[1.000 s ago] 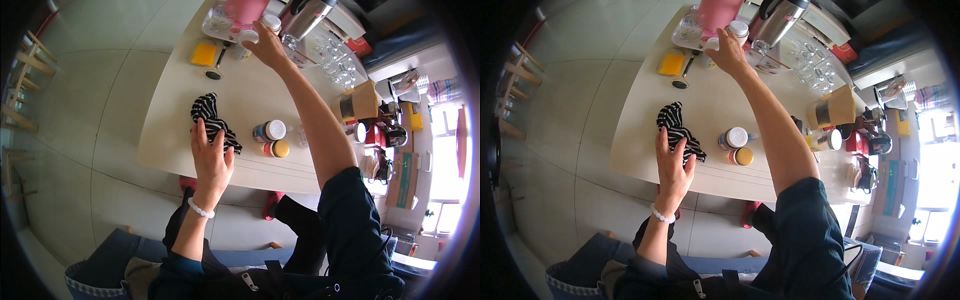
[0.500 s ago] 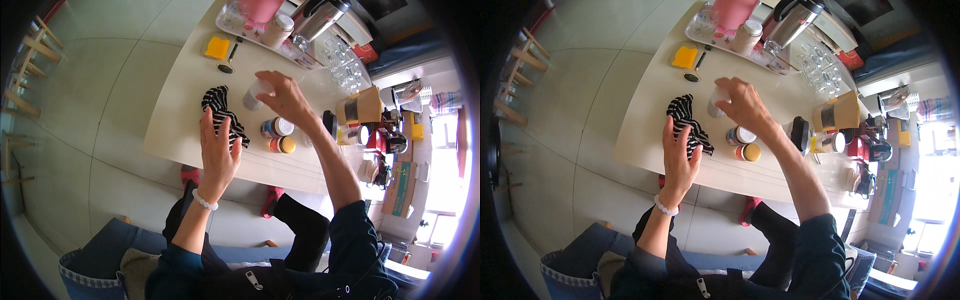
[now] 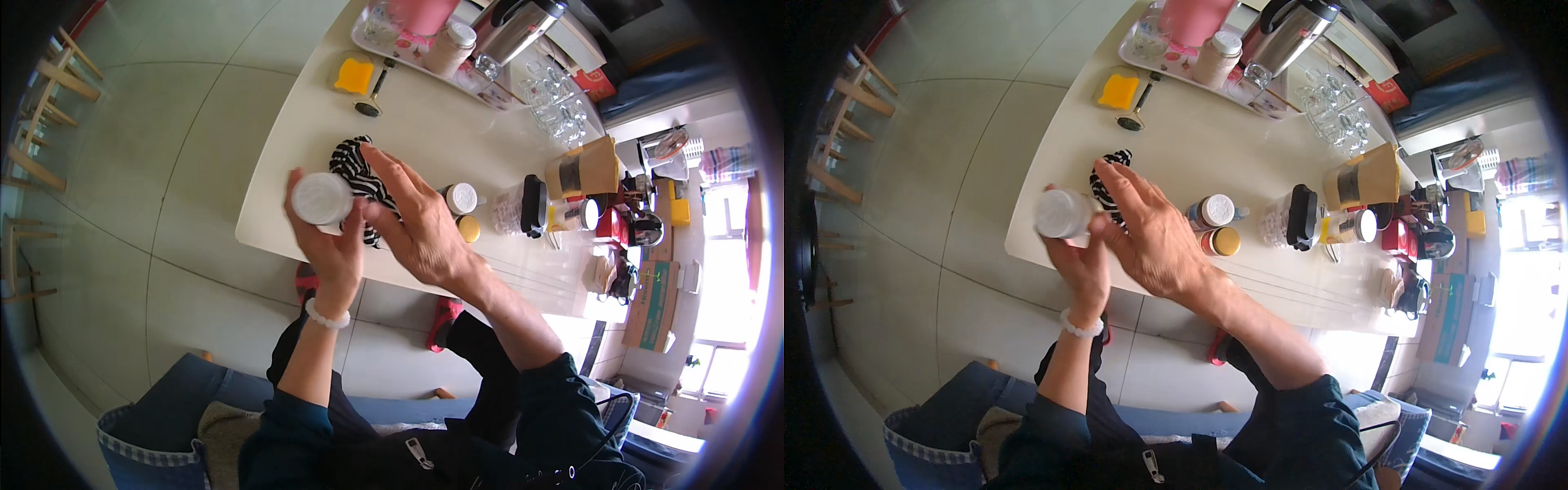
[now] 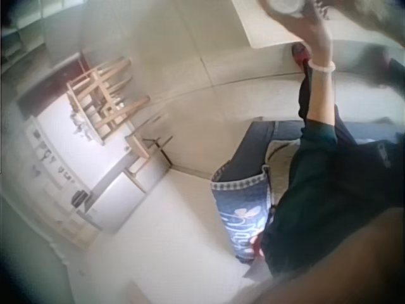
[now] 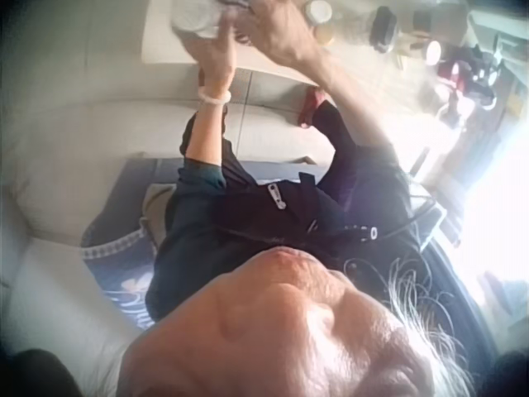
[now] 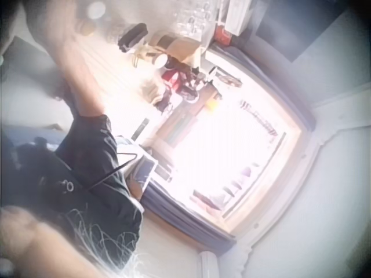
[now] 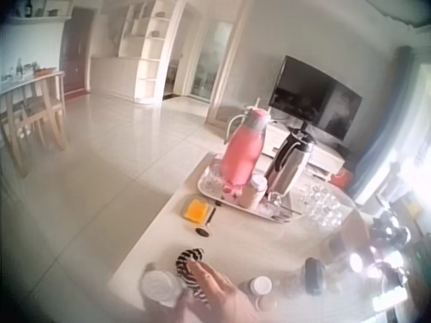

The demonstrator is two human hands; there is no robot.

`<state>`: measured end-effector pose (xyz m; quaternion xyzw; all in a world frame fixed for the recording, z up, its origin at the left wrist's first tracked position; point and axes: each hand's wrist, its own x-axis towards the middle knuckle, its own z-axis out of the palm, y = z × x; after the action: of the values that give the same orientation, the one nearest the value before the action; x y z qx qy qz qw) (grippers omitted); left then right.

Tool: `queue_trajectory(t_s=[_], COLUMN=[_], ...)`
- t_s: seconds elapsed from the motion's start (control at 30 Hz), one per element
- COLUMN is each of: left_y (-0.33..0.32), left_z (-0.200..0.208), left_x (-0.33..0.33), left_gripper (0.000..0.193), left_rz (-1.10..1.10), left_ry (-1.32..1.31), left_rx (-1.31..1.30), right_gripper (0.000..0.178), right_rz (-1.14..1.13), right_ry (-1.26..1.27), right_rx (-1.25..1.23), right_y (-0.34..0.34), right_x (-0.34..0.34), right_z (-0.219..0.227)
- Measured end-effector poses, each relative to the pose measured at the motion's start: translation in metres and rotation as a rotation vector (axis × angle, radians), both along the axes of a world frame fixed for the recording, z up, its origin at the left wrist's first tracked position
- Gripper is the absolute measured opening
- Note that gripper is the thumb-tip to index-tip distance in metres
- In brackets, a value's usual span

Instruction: The person sits on the floor in front of a low table and wipes the surface with a striped cloth. They move various items including jars, a red container, and a bowl to clean underneath them, then place them back on the table.

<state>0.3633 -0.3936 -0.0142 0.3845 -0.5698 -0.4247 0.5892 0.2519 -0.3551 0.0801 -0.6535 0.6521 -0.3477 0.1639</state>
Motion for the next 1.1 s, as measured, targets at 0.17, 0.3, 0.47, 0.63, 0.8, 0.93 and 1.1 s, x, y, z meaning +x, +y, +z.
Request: queue_trajectory(t_s=[0.17,0.3,0.47,0.63,0.8,0.93,1.1], left_y=[-0.012,-0.010,-0.012,-0.010,-0.009,-0.013,-0.011], left_z=[-0.008,-0.004,-0.008,-0.012,-0.005,-0.007,-0.005], left_x=[0.012,0.015,0.017,0.020,0.025,0.027,0.020], left_gripper=[0.056,0.054,0.053,0.069,0.071,0.071,0.071], left_rz=[0.110,0.063,0.012,-0.018,-0.033,-0.058,-0.087], left_ry=[0.245,0.156,0.120,0.044,-0.084,-0.137,-0.167], left_rx=[0.173,0.148,0.156,0.130,0.213,0.193,0.198], right_gripper=[0.049,0.052,0.055,0.055,0.057,0.061,0.053], right_rz=[-0.023,-0.128,-0.489,-0.690,-0.557,-0.398,-0.257], right_ry=[0.364,0.392,0.380,0.374,0.344,0.419,0.527], right_rx=[0.102,0.122,0.157,0.164,0.297,0.298,0.317], right_y=[-0.018,-0.024,-0.017,-0.075,-0.130,-0.156,-0.171], right_x=[0.005,0.012,0.031,-0.006,-0.092,-0.133,-0.158], right_z=[-0.082,-0.115,-0.131,-0.143,-0.138,-0.147,-0.143])
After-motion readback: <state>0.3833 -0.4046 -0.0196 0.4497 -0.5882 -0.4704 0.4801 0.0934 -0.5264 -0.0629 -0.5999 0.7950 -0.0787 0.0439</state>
